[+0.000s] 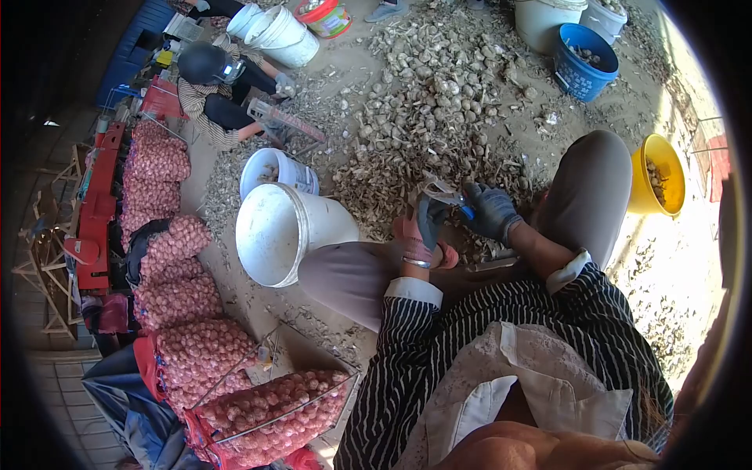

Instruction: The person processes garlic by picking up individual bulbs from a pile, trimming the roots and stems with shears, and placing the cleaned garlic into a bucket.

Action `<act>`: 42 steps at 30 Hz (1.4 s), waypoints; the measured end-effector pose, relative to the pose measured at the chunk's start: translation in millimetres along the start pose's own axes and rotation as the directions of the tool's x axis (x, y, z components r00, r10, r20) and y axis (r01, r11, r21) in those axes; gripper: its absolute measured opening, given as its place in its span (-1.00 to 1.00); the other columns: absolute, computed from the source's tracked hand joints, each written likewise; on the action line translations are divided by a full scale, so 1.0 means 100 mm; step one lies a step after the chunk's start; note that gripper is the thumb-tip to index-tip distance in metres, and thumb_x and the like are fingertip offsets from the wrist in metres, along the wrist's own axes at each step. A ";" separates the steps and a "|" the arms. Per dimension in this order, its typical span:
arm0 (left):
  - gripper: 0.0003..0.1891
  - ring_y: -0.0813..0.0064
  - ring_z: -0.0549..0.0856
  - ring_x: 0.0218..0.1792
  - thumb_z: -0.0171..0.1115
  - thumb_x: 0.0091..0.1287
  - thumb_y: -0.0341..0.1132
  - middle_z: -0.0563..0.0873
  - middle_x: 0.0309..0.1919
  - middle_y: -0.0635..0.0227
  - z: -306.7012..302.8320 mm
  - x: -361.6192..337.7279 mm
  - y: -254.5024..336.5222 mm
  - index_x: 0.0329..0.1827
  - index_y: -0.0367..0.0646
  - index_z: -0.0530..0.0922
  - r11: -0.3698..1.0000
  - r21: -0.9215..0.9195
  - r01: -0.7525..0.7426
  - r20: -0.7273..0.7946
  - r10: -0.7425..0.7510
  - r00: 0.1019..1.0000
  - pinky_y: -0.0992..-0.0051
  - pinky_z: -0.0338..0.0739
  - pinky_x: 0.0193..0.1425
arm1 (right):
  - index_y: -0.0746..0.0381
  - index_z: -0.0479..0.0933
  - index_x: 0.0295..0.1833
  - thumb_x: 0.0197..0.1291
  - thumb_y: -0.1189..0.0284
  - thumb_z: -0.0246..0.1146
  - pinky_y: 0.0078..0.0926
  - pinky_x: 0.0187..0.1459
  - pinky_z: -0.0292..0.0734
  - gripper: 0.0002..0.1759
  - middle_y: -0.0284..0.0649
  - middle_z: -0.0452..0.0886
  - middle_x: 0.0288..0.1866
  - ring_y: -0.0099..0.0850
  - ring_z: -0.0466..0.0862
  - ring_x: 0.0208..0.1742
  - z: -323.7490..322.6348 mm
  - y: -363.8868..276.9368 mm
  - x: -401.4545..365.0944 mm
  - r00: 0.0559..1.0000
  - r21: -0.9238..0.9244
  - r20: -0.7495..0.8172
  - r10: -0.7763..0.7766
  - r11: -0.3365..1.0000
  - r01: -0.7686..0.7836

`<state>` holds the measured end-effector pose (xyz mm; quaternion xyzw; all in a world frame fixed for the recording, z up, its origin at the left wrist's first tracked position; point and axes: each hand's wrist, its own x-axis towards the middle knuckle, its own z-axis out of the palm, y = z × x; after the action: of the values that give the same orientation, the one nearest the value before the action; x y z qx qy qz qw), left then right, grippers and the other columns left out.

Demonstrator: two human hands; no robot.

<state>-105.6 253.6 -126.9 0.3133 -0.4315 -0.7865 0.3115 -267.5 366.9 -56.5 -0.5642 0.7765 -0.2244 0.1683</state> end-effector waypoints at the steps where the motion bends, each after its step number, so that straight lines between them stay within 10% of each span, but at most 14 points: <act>1: -0.52 0.38 0.69 -0.16 0.16 0.36 0.00 0.68 -0.09 0.29 0.02 0.02 -0.03 0.18 -0.16 0.47 1.000 0.001 0.007 0.004 -0.007 1.000 0.42 0.60 -0.13 | 0.25 0.42 0.06 0.09 0.15 0.25 -0.06 -0.06 0.47 -0.49 0.06 0.60 -0.13 0.03 0.60 -0.07 0.01 0.01 0.00 1.000 0.036 0.021 0.013 0.999 -0.013; 7: -0.57 0.42 0.68 -0.18 0.10 0.40 -0.02 0.68 -0.08 0.31 0.08 0.04 -0.09 0.17 -0.10 0.49 0.983 0.030 0.181 -0.120 -0.176 0.977 0.47 0.58 -0.20 | 0.26 0.45 0.03 0.12 0.13 0.25 -0.07 -0.10 0.49 -0.51 0.07 0.63 -0.19 0.02 0.63 -0.10 0.01 0.06 0.03 0.981 0.125 0.164 0.099 0.985 -0.120; 10: -0.55 0.42 0.69 -0.18 0.07 0.41 0.04 0.70 -0.12 0.28 0.17 0.04 0.05 0.11 -0.14 0.52 0.954 -0.227 0.194 0.028 -0.193 0.981 0.46 0.59 -0.21 | 0.25 0.47 0.00 0.13 0.15 0.25 -0.07 -0.12 0.50 -0.55 0.08 0.63 -0.22 0.03 0.63 -0.12 0.05 0.12 0.06 0.975 0.136 0.201 0.091 0.983 -0.119; 12: -0.53 0.40 0.69 -0.19 0.05 0.41 0.08 0.70 -0.13 0.30 0.18 0.11 0.01 0.04 -0.18 0.56 0.677 -0.678 0.287 0.295 -0.107 0.949 0.46 0.58 -0.18 | 0.24 0.48 -0.01 0.14 0.16 0.24 -0.08 -0.13 0.50 -0.57 0.08 0.63 -0.22 0.04 0.63 -0.13 0.12 0.16 0.08 0.974 0.145 0.215 0.069 0.984 -0.102; 19: -0.64 0.41 0.69 -0.19 0.16 0.39 -0.09 0.69 -0.12 0.30 0.15 0.23 -0.12 0.01 -0.22 0.56 0.558 -0.806 0.200 0.186 -0.082 0.979 0.49 0.59 -0.14 | 0.27 0.47 0.00 0.18 0.17 0.22 -0.08 -0.17 0.51 -0.58 0.11 0.62 -0.26 0.07 0.63 -0.14 0.41 0.36 0.13 0.956 0.389 0.206 0.208 0.879 -0.276; 22: -0.69 0.37 0.69 -0.12 0.27 0.32 -0.30 0.68 -0.08 0.29 -0.08 0.24 -0.17 0.05 -0.27 0.54 0.827 -0.550 0.114 0.038 -0.112 0.993 0.46 0.60 -0.05 | 0.27 0.46 0.02 0.17 0.15 0.22 -0.07 -0.17 0.51 -0.55 0.11 0.61 -0.26 0.08 0.62 -0.16 0.37 0.42 0.16 0.963 0.428 0.125 0.238 0.863 -0.269; 23: -0.60 0.38 0.67 -0.08 0.32 0.23 -0.38 0.66 -0.06 0.26 -0.18 0.26 -0.21 0.11 -0.26 0.49 0.980 -0.198 0.020 -0.107 -0.042 0.993 0.43 0.57 0.02 | 0.27 0.45 0.03 0.16 0.15 0.22 -0.06 -0.17 0.50 -0.54 0.11 0.61 -0.26 0.09 0.62 -0.18 0.32 0.42 0.16 0.975 0.419 0.081 0.206 0.881 -0.221; 24: -0.49 0.39 0.64 -0.04 0.38 0.14 -0.47 0.64 -0.04 0.23 -0.25 0.29 -0.27 0.18 -0.24 0.44 0.981 0.193 -0.035 -0.207 0.075 0.975 0.40 0.54 0.10 | 0.27 0.45 0.03 0.16 0.15 0.22 -0.06 -0.17 0.50 -0.54 0.11 0.61 -0.26 0.09 0.62 -0.18 0.27 0.41 0.13 0.973 0.418 0.086 0.213 0.879 -0.229; 30: -0.37 0.36 0.66 0.01 0.41 0.07 -0.47 0.63 0.06 0.17 0.27 0.16 0.03 0.26 -0.26 0.40 0.626 0.779 -0.029 -0.199 0.291 0.936 0.37 0.52 0.18 | 0.24 0.43 0.07 0.14 0.18 0.20 -0.04 -0.17 0.49 -0.53 0.07 0.61 -0.22 0.04 0.63 -0.19 0.24 0.39 0.03 0.998 0.121 0.056 0.012 0.992 -0.018; 37: -0.38 0.33 0.66 0.00 0.44 0.06 -0.41 0.62 0.06 0.20 0.33 0.23 -0.07 0.24 -0.24 0.43 0.565 0.817 -0.117 -0.057 0.281 0.958 0.38 0.53 0.16 | 0.23 0.48 -0.01 0.15 0.14 0.22 -0.07 -0.21 0.51 -0.58 0.02 0.63 -0.35 -0.01 0.66 -0.26 0.27 0.49 0.02 0.964 0.071 0.221 0.148 0.983 -0.167; 40: -0.52 0.38 0.65 -0.08 0.31 0.26 -0.36 0.61 0.01 0.25 0.25 0.21 0.11 0.25 -0.20 0.43 0.897 0.428 0.114 -0.245 -0.007 0.970 0.40 0.59 0.00 | 0.24 0.52 -0.09 0.19 0.12 0.22 -0.13 -0.27 0.53 -0.60 -0.05 0.63 -0.43 -0.10 0.67 -0.33 0.37 0.61 -0.03 0.965 0.326 0.176 0.196 0.913 -0.245; 42: -0.57 0.39 0.66 -0.10 0.30 0.29 -0.24 0.63 -0.05 0.25 0.00 0.22 0.33 0.18 -0.17 0.47 0.973 -0.050 -0.225 -0.193 0.212 0.958 0.47 0.59 -0.06 | 0.24 0.54 -0.13 0.23 0.10 0.21 -0.18 -0.32 0.54 -0.61 -0.10 0.63 -0.47 -0.17 0.68 -0.37 0.25 0.57 0.00 0.962 0.521 0.151 0.229 0.809 -0.274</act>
<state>-112.2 222.4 -103.1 0.3246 -0.4040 -0.7294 0.4465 -300.6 377.7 -108.3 -0.3953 0.7429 -0.3853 0.3787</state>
